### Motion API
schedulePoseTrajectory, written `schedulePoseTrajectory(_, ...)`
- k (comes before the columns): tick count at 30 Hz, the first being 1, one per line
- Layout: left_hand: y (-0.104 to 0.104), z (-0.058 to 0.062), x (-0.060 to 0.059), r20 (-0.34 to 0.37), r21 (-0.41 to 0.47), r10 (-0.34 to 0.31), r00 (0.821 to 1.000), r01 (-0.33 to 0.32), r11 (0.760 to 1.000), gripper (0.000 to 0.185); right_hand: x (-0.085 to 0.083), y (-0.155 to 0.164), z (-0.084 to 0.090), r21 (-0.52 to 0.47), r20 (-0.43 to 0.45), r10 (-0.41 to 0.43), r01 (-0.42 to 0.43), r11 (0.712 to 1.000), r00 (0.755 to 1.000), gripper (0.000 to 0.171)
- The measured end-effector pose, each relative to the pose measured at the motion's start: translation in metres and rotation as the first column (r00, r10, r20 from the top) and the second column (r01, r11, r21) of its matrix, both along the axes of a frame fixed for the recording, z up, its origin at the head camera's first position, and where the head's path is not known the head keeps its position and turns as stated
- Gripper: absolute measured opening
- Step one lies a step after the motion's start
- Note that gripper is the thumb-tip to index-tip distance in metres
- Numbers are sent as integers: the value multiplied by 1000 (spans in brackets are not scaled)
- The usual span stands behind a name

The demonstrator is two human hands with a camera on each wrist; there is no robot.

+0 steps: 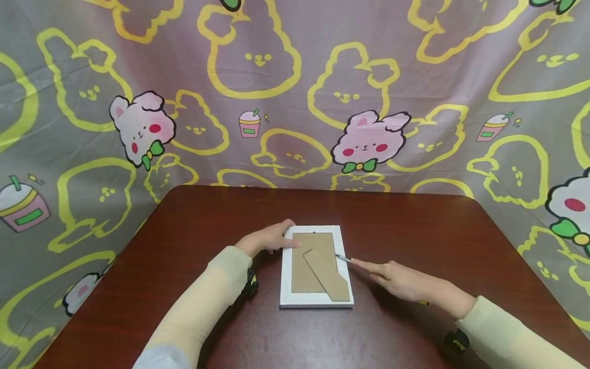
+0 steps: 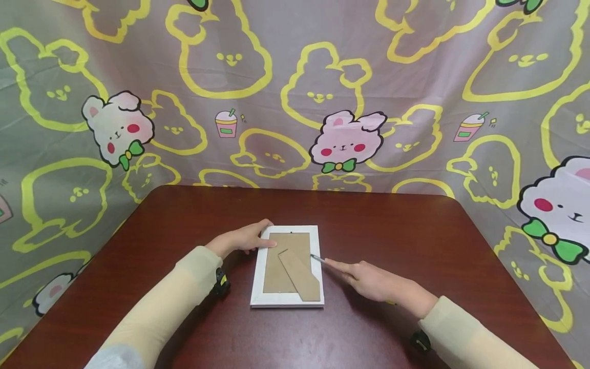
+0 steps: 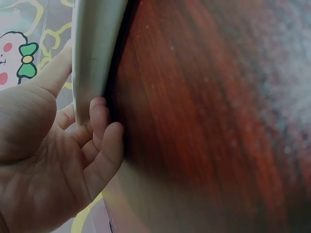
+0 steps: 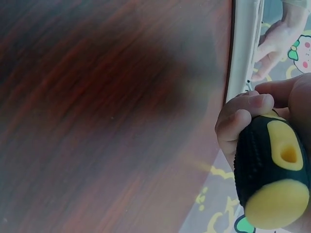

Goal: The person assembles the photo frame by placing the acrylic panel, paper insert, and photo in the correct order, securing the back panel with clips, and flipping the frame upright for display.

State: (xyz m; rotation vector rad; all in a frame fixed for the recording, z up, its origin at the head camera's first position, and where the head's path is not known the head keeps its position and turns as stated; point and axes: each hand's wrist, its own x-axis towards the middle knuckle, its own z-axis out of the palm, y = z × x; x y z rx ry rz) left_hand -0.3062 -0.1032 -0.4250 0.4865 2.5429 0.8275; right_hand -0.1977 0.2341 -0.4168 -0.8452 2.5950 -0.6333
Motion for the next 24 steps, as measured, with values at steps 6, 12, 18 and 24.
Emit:
schedulePoseTrajectory(6, 0, -2, 1, -16, 2, 16, 1000, -16, 1000, 65, 1, -2, -1, -15, 6, -10, 10, 1000, 1000, 54)
schedulePoseTrajectory(12, 1, -3, 2, -22, -1, 16, 1000, -16, 1000, 62, 1, -2, -1, -71, 27, -8, 10, 997, 1000, 52)
schedulePoseTrajectory(18, 2, -1, 2, -22, -7, 20, 1000, -20, 1000, 63, 2, -4, 0, -39, -15, -6, 5, 999, 1000, 53)
schedulePoseTrajectory(24, 2, 0, 3, -29, -12, 26, 999, -26, 1000, 64, 3, -7, -1, -28, -46, -10, 9, 1000, 999, 55)
